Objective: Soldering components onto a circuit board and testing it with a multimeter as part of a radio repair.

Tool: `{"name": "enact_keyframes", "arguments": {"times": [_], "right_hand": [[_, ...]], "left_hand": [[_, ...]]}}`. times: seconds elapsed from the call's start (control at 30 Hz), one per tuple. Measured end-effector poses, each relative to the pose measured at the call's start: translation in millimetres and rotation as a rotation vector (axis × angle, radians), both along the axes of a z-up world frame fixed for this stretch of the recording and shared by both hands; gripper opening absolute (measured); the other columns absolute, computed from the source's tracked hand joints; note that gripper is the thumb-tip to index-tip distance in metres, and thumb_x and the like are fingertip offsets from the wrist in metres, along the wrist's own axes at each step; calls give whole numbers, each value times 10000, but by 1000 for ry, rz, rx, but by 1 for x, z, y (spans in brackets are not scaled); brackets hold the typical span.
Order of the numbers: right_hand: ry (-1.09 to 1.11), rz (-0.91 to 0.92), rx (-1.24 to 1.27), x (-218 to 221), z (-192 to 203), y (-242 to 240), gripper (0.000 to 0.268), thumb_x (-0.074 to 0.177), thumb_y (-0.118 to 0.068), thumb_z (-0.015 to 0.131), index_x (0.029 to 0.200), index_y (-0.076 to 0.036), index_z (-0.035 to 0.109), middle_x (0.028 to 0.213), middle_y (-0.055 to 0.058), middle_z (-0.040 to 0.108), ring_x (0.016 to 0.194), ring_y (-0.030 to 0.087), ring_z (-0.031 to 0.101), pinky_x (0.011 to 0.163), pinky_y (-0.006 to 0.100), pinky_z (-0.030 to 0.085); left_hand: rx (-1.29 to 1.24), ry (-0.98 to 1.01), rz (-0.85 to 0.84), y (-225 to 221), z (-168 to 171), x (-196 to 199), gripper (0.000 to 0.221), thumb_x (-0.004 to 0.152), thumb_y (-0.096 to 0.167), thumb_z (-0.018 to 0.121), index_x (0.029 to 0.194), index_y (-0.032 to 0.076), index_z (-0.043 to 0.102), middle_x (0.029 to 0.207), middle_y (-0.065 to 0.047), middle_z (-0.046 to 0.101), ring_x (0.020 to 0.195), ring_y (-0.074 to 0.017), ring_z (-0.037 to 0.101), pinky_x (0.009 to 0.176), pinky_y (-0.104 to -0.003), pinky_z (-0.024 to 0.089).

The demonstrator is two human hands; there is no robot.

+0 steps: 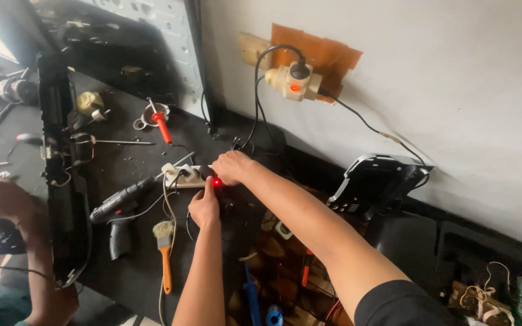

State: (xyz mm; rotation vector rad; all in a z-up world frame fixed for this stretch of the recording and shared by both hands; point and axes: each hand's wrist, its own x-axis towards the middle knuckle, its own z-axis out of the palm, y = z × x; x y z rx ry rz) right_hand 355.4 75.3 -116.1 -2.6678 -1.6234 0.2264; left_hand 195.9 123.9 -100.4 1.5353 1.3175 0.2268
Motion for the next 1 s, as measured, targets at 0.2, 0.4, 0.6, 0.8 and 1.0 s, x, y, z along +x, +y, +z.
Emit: {"name": "enact_keyframes", "arguments": {"times": [0.2,0.4,0.6,0.8,1.0], "right_hand": [[72,-62,-50,-5,13,3,243,888,-259,604,1055,-135,729,1011,144,770,1036,348,745,880,441,612],[-33,-80,-95,-4,-5,5,266,883,-237,577,1090,-211,741,1028,93,776,1064,318,733,937,495,549],[-331,-209,462,-86,28,-32,586,857,-307,774,1369,-88,592,1198,189,610,1274,389,512,1121,644,344],[-31,-540,968,-311,26,-251,360,973,-95,670,1328,-39,653,1155,145,675,1114,362,660,956,476,554],[324,-1285,424,-577,-12,-467,292,966,-267,638,1221,-148,718,1136,30,776,968,209,758,807,354,589]], "left_hand": [[22,17,-19,0,-10,-1,856,775,800,710,1297,121,713,1255,-113,725,1248,-299,640,1066,-440,487],[17,34,-26,1,-4,0,857,757,810,703,1302,148,709,1269,-92,724,1258,-281,640,1059,-436,486],[128,-233,69,26,-74,8,749,817,638,845,1174,-1,687,1125,-207,724,1107,-344,690,955,-435,536],[467,-631,-291,-6,-59,-101,339,1103,96,687,1402,28,543,1202,-192,631,1052,-277,633,870,-353,539],[502,87,-1017,-89,-95,-374,207,936,383,684,810,223,723,614,-67,627,575,-314,591,627,-453,484]]}}
